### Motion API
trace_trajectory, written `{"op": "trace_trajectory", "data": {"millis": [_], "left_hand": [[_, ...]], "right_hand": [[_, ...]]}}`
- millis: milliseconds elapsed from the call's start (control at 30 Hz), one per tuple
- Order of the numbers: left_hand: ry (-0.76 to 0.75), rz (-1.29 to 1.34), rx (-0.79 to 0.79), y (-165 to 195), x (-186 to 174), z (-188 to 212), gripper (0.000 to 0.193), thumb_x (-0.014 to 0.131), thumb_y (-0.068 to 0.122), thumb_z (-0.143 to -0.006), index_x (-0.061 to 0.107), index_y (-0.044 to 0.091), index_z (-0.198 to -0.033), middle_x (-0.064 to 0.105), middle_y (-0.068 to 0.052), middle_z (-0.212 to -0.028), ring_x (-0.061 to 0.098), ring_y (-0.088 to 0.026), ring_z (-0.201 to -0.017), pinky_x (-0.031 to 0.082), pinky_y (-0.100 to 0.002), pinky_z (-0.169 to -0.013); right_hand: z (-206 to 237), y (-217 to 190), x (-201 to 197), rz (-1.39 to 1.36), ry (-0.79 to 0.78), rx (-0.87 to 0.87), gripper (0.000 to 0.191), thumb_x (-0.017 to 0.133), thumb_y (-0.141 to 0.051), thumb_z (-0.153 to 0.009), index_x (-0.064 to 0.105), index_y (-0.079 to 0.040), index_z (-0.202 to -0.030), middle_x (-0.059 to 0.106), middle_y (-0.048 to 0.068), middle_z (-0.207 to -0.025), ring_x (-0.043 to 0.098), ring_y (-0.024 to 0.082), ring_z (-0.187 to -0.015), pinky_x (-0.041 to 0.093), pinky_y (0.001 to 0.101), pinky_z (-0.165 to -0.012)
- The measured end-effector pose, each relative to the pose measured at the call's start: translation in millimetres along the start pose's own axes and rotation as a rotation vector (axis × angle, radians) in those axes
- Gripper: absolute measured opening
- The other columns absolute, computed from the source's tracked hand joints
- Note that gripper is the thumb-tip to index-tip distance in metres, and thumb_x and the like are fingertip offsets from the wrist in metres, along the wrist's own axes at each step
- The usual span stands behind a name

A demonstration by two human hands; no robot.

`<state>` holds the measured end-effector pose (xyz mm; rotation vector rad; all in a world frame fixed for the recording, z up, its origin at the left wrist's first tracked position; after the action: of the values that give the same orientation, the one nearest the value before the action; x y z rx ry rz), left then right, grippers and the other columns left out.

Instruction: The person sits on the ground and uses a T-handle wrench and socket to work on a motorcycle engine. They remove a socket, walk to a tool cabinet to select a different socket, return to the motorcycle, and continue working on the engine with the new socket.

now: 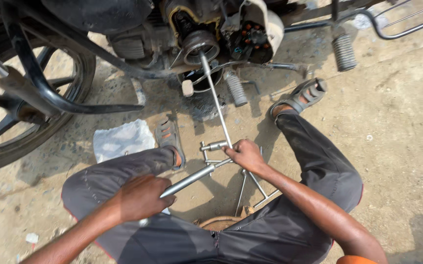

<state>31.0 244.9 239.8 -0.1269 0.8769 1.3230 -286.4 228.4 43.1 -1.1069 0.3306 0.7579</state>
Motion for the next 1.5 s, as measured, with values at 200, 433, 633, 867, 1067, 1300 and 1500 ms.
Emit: {"op": "trace_trajectory", "data": {"millis": [200, 433, 633, 867, 1067, 1300, 1500], "left_hand": [[-0.068, 0.343, -0.265, -62.9, 81.5, -64.3, 0.034, 0.070, 0.043, -0.089, 0.072, 0.009, -0.094, 0.066, -0.014, -0.062, 0.070, -0.031, -0.065, 0.050, -0.046, -0.067], [0.103, 0.022, -0.035, -80.8, 130.3, -160.1, 0.035, 0.071, 0.035, -0.084, 0.072, 0.004, -0.100, 0.074, -0.019, -0.088, 0.073, -0.037, -0.091, 0.056, -0.050, -0.087], [0.021, -0.125, 0.059, -46.8, 138.8, -216.4, 0.028, 0.071, 0.030, -0.082, 0.076, 0.010, -0.102, 0.072, -0.017, -0.111, 0.068, -0.035, -0.109, 0.053, -0.048, -0.098], [0.002, 0.073, -0.258, -29.9, 181.6, -284.9, 0.028, 0.060, 0.019, -0.091, 0.077, 0.008, -0.111, 0.080, -0.015, -0.110, 0.076, -0.027, -0.107, 0.059, -0.041, -0.094], [0.078, 0.294, -0.271, -16.1, 227.1, -305.0, 0.037, 0.053, 0.019, -0.095, 0.070, 0.002, -0.123, 0.070, -0.024, -0.128, 0.068, -0.037, -0.119, 0.055, -0.047, -0.099], [0.057, 0.137, -0.111, 4.3, 198.4, -288.6, 0.043, 0.058, 0.018, -0.092, 0.068, 0.004, -0.132, 0.064, -0.022, -0.138, 0.063, -0.037, -0.128, 0.051, -0.046, -0.108], [0.224, 0.123, -0.037, 35.2, 139.0, -251.7, 0.043, 0.062, 0.015, -0.089, 0.062, 0.002, -0.131, 0.066, -0.022, -0.128, 0.066, -0.038, -0.120, 0.051, -0.049, -0.104]], "right_hand": [[15.2, -15.6, -4.1, -0.123, 0.171, -0.089, 0.044, 0.073, -0.035, -0.089, 0.067, -0.006, -0.057, 0.048, 0.003, -0.045, 0.044, 0.015, -0.040, 0.035, 0.0362, -0.045], [16.9, -28.8, -8.2, -0.114, 0.167, 0.075, 0.041, 0.072, -0.033, -0.089, 0.065, -0.008, -0.058, 0.045, -0.001, -0.044, 0.037, 0.012, -0.041, 0.028, 0.0366, -0.043], [45.9, -24.5, -5.4, -0.155, 0.234, 0.053, 0.036, 0.074, -0.031, -0.086, 0.071, -0.003, -0.063, 0.057, 0.007, -0.050, 0.052, 0.014, -0.047, 0.040, 0.0360, -0.050], [95.8, 28.8, 59.2, -0.081, 0.041, 0.233, 0.040, 0.063, -0.040, -0.092, 0.077, -0.003, -0.088, 0.073, 0.018, -0.074, 0.073, 0.029, -0.074, 0.052, 0.0448, -0.075], [51.1, 74.9, 114.9, 0.163, 0.083, 0.367, 0.051, 0.059, -0.047, -0.094, 0.076, 0.002, -0.098, 0.070, 0.028, -0.094, 0.069, 0.043, -0.097, 0.053, 0.0524, -0.088], [47.4, 37.7, 126.8, 0.516, -0.243, 0.464, 0.076, 0.054, -0.055, -0.100, 0.034, -0.004, -0.153, 0.027, 0.021, -0.161, 0.027, 0.045, -0.148, 0.031, 0.0632, -0.114], [121.1, -58.2, 23.3, 0.268, -0.152, -0.139, 0.061, 0.057, -0.044, -0.099, 0.045, -0.004, -0.144, 0.053, 0.021, -0.136, 0.060, 0.037, -0.117, 0.048, 0.0498, -0.099]]}}
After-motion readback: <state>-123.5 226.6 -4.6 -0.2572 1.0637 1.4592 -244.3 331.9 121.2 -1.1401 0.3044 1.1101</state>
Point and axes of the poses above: each hand's wrist, its own z-axis away from the middle knuckle, its own x-axis out of the palm, y = z × x, the point moved 1 cm from there along -z, towards the middle knuckle
